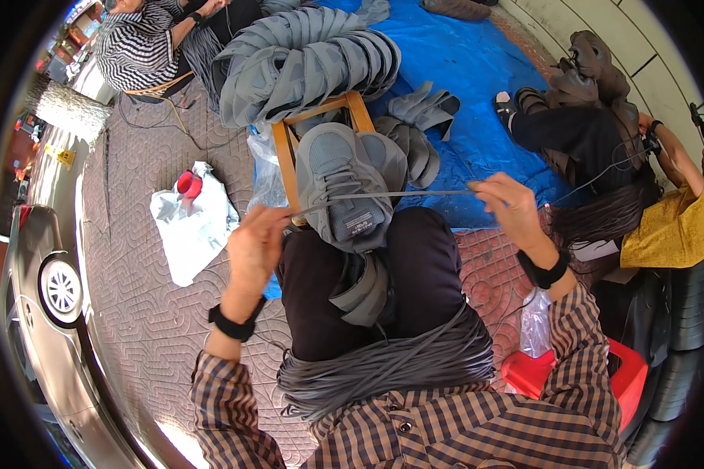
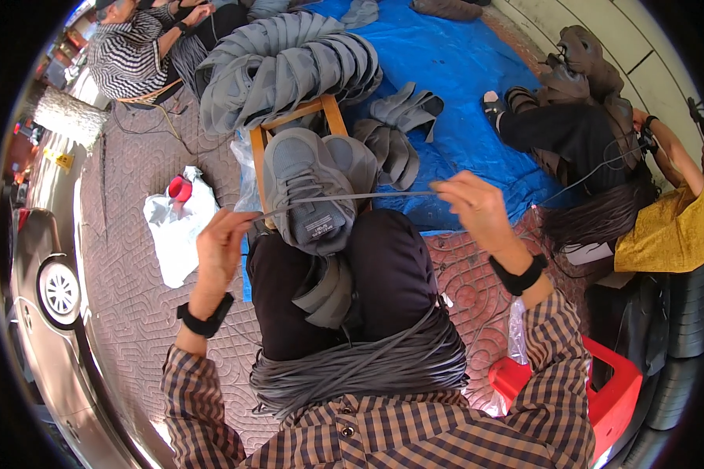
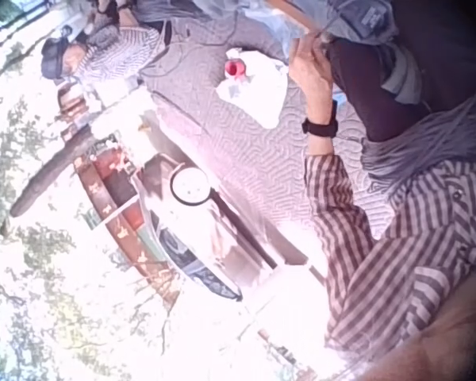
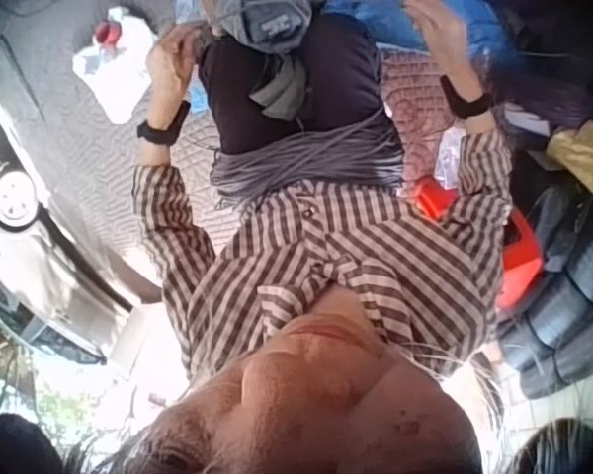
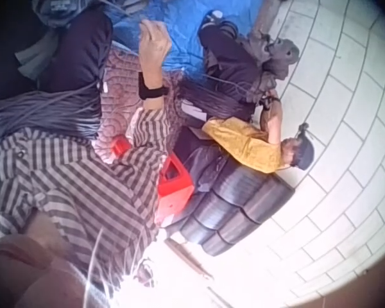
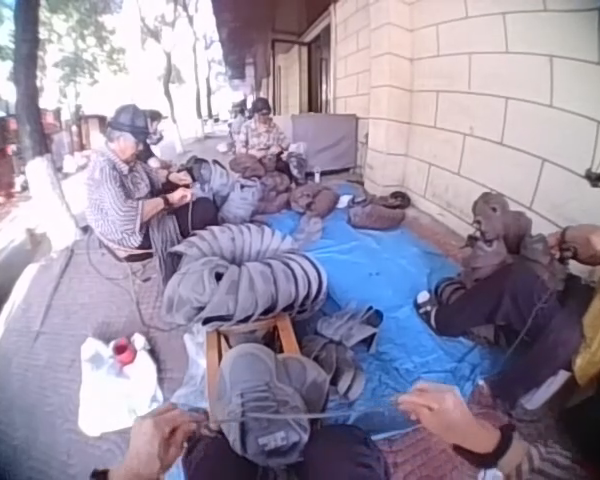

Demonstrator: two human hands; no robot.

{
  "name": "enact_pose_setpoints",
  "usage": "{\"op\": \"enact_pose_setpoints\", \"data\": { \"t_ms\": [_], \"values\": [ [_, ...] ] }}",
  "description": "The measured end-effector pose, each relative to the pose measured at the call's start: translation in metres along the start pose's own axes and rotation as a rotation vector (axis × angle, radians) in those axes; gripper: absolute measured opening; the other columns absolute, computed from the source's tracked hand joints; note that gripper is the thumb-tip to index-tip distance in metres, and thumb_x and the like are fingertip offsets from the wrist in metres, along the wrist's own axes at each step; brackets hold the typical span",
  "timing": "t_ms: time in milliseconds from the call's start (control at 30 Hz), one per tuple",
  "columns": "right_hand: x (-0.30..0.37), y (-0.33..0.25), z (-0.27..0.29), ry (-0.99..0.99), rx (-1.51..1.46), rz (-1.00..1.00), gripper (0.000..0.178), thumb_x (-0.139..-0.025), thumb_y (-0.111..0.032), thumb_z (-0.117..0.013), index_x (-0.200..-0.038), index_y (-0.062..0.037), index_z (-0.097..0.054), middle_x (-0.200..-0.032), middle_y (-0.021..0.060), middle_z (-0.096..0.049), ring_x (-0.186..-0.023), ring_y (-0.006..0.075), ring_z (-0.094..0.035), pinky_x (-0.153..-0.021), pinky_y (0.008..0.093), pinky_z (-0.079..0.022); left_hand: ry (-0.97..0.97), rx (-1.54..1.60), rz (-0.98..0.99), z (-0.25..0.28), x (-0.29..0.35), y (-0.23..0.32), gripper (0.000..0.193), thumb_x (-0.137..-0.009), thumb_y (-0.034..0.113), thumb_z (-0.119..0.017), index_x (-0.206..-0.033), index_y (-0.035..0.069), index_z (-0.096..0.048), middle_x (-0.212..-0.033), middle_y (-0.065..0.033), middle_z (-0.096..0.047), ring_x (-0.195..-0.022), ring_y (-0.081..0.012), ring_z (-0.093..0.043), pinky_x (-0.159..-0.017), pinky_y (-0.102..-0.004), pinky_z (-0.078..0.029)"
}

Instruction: Lacing a grey shoe while sitting in a workspace with multiple other people.

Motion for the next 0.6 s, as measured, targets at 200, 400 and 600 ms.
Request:
{"op": "enact_pose_setpoints", "data": {
  "t_ms": [200, 400, 600],
  "values": [
    [0.148, 0.172, 0.022, -0.136, -0.028, -0.526, 0.015, -0.081, -0.007, -0.063, -0.09, 0.0007, -0.071, -0.07, 0.0083, -0.062, -0.052, 0.0147, -0.057, -0.053, 0.0268, -0.045, 0.06, 0.055, 0.277, 0.039, 0.147, -0.199, 0.012, -0.089, 0.009, -0.061, -0.088, 0.001, -0.07, -0.063, -0.0075, -0.057, -0.057, -0.0129, -0.053, -0.053, -0.0287, -0.041],
    [0.198, 0.174, -0.025, -0.537, 0.139, -0.524, 0.016, -0.08, -0.009, -0.063, -0.093, -0.0049, -0.072, -0.085, 0.0157, -0.068, -0.084, 0.0336, -0.064, -0.071, 0.0397, -0.049, -0.209, 0.712, 0.87, -0.008, 0.279, -0.222, 0.03, -0.095, 0.022, -0.055, -0.1, -0.006, -0.065, -0.079, -0.0054, -0.066, -0.065, -0.0087, -0.057, -0.056, -0.022, -0.046],
    [0.011, 0.037, -0.046, -0.087, -0.186, -0.231, 0.034, -0.085, -0.018, -0.064, -0.116, -0.003, -0.063, -0.105, 0.0166, -0.066, -0.096, 0.0287, -0.065, -0.084, 0.0351, -0.049, -0.309, 0.559, 1.004, -0.01, 0.308, -0.183, 0.026, -0.089, 0.02, -0.059, -0.094, -0.004, -0.066, -0.082, -0.0091, -0.07, -0.076, -0.0129, -0.066, -0.065, -0.0242, -0.051]
  ]
}}
Point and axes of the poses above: each hand's wrist, its own x-axis away from the middle knuckle, its own z-axis out of the back of the hand, y = z × x, the point moved 5 cm from there along -x, towards the middle knuckle
